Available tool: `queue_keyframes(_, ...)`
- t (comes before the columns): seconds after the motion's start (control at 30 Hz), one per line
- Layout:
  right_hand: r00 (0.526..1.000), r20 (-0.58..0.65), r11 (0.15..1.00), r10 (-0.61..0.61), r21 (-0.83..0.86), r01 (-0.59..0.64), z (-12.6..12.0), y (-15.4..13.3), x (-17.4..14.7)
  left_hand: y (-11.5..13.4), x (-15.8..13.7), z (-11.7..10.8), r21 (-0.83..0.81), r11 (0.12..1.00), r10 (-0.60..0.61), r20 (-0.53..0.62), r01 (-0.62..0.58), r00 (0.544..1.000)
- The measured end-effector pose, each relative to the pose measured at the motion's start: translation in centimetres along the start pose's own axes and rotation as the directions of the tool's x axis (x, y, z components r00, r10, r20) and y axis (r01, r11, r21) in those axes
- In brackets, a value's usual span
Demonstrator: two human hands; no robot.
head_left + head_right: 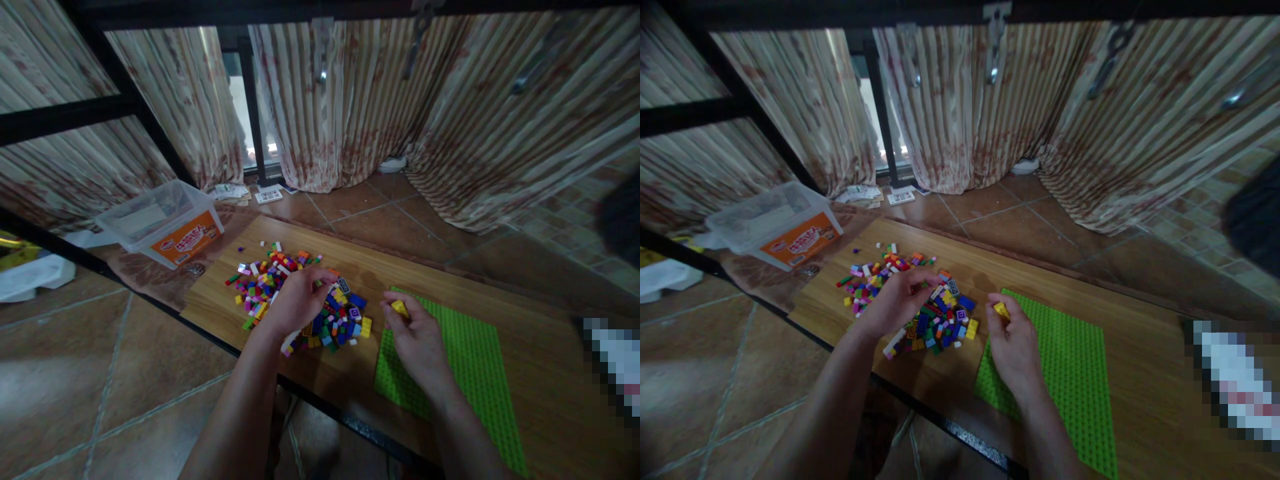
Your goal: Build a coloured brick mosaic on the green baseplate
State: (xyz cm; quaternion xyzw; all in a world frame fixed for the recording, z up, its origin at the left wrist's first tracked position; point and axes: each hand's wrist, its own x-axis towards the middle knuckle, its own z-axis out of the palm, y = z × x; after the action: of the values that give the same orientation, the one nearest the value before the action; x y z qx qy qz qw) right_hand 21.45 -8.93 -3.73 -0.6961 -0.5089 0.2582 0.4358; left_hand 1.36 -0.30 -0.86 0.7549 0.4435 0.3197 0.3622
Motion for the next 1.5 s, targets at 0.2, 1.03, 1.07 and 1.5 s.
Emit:
queue_keyframes(0.2, 0.987, 0.153, 0.995, -0.055, 0.092, 0.041, 0.9, -1.8, -1.5, -0.5, 0.3, -1.4, -0.212, 0.971, -0.168, -0.276, 0.111, 0.946)
queue_keyframes(1.03, 0.968, 0.247, 0.921, -0.044, 0.385, -0.057, -0.1, -1.8, -0.8, 2.8, -0.9, 0.6, -0.557, 0.770, -0.092, 0.387, 0.312, 0.918)
queue_keyframes(1.07, 0.970, 0.238, 0.916, -0.050, 0.398, -0.050, -0.1, -1.9, -0.9, 3.0, -1.0, 1.1, -0.570, 0.746, -0.076, 0.440, 0.344, 0.895)
queue_keyframes(1.5, 0.989, 0.059, 0.929, 0.138, 0.337, -0.150, -3.9, 0.8, 0.1, 4.2, -1.1, 6.8, -0.520, 0.737, -0.151, 0.495, 0.431, 0.856)
